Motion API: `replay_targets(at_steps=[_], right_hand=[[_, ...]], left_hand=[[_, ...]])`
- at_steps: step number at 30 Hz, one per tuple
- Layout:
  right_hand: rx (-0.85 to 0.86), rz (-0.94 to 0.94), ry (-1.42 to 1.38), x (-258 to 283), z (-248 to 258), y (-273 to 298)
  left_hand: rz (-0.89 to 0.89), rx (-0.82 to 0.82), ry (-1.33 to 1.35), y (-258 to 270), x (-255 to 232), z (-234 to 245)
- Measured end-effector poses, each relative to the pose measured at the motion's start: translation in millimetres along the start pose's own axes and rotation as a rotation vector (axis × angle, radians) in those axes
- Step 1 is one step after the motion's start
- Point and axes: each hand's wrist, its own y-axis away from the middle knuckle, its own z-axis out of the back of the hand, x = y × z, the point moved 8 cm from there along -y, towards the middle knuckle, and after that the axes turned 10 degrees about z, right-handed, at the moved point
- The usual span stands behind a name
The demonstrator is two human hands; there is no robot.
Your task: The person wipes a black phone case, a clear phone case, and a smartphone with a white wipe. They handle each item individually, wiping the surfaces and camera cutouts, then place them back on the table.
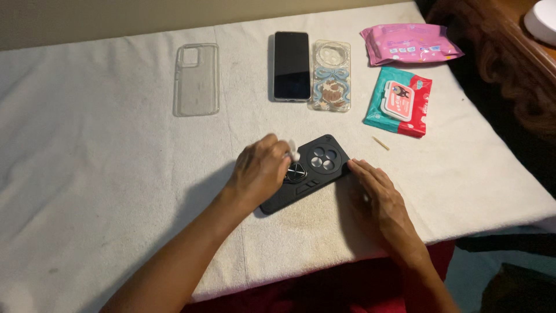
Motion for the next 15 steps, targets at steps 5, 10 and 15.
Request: replay_targets(at_steps=[5,10,15], right_hand=[[-0.022,0.052,0.001,7,3,-2],[-0.016,0.063,0.052,5,0,1],[0.009,-0.008,0.009,-5,-4,-1]], left_hand=[[-0.038,0.034,0.04,39,-3,14],[-0.054,-0.066,-0.117,58,-5,24],[-0.162,-0.219,-0.302,66,-24,21]])
